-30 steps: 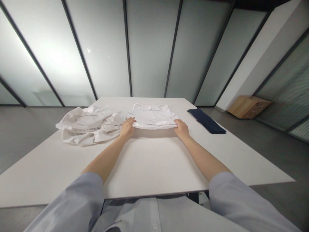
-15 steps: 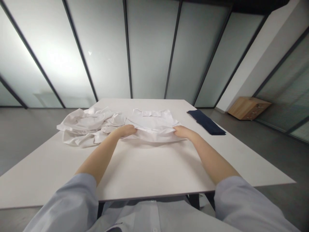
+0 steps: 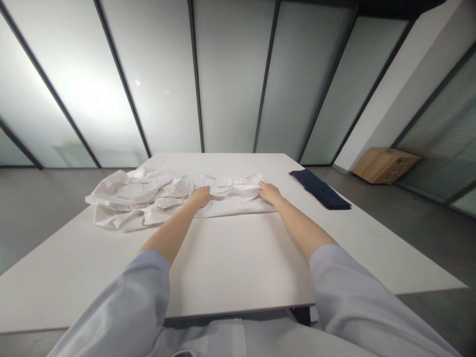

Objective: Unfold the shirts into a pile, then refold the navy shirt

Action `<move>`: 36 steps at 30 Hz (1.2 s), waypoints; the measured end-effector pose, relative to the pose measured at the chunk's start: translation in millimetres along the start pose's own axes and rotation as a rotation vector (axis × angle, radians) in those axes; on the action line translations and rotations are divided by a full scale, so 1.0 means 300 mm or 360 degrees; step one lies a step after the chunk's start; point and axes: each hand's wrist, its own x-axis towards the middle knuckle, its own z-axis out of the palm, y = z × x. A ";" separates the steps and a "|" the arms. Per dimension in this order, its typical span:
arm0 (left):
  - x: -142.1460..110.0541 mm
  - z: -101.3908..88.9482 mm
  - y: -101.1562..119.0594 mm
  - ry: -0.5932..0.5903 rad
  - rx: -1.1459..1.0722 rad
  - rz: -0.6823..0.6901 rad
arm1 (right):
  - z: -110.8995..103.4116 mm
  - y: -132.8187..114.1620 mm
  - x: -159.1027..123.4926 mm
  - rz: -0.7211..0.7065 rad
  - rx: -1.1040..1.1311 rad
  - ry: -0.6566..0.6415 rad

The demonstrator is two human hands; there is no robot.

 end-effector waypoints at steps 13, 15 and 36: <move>-0.148 -0.093 0.012 -0.0219 0.0082 0.0130 | -0.019 0.091 -0.214 -0.0269 -0.0040 -0.0113; -0.141 -0.140 -0.008 -0.0209 -0.0014 0.0107 | -0.054 0.132 -0.216 -0.0337 0.0104 -0.0078; 0.083 -0.141 -0.009 0.0983 0.0101 -0.0521 | -0.021 0.104 0.066 0.0521 -0.0132 0.0544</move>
